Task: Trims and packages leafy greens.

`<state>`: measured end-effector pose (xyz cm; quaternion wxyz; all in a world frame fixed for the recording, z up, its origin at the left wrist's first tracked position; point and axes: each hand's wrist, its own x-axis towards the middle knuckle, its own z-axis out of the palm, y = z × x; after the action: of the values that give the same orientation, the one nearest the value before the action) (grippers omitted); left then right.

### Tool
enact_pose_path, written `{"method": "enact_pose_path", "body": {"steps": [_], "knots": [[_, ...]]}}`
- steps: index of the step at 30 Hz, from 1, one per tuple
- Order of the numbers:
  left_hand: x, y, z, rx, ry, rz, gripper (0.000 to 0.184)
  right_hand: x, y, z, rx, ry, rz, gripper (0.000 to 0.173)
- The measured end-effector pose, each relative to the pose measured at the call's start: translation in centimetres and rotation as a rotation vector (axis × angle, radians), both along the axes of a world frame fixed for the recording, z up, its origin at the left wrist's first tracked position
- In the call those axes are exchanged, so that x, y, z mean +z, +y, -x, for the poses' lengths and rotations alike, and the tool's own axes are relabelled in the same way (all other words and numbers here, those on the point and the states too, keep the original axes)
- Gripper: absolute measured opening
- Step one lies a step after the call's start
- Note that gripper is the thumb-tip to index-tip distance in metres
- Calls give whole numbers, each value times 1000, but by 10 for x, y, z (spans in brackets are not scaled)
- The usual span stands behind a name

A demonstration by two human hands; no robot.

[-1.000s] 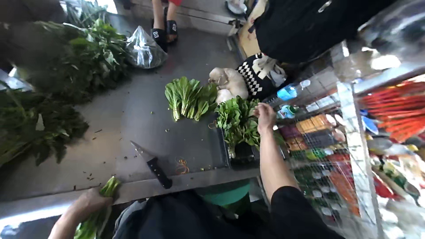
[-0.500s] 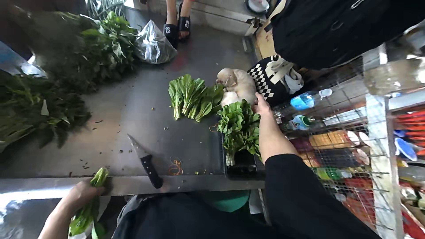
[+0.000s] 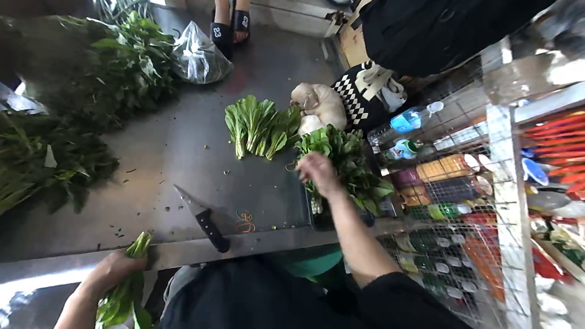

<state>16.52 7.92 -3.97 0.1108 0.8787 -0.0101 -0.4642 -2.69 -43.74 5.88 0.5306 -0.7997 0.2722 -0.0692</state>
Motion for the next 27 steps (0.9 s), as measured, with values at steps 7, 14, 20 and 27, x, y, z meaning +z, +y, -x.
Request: {"method": "enact_pose_path", "body": {"steps": [7, 14, 20, 27], "knots": [[11, 5, -14, -47, 93, 89, 50, -113, 141, -20, 250, 449, 142, 45], [-5, 28, -34, -82, 232, 251, 60, -124, 181, -31, 38, 494, 279, 29], [-5, 30, -45, -209, 312, 254, 59, -123, 192, -35, 68, 586, 371, 28], [22, 11, -60, -425, 242, 119, 62, -100, 196, -25, -83, 433, 317, 30]]}}
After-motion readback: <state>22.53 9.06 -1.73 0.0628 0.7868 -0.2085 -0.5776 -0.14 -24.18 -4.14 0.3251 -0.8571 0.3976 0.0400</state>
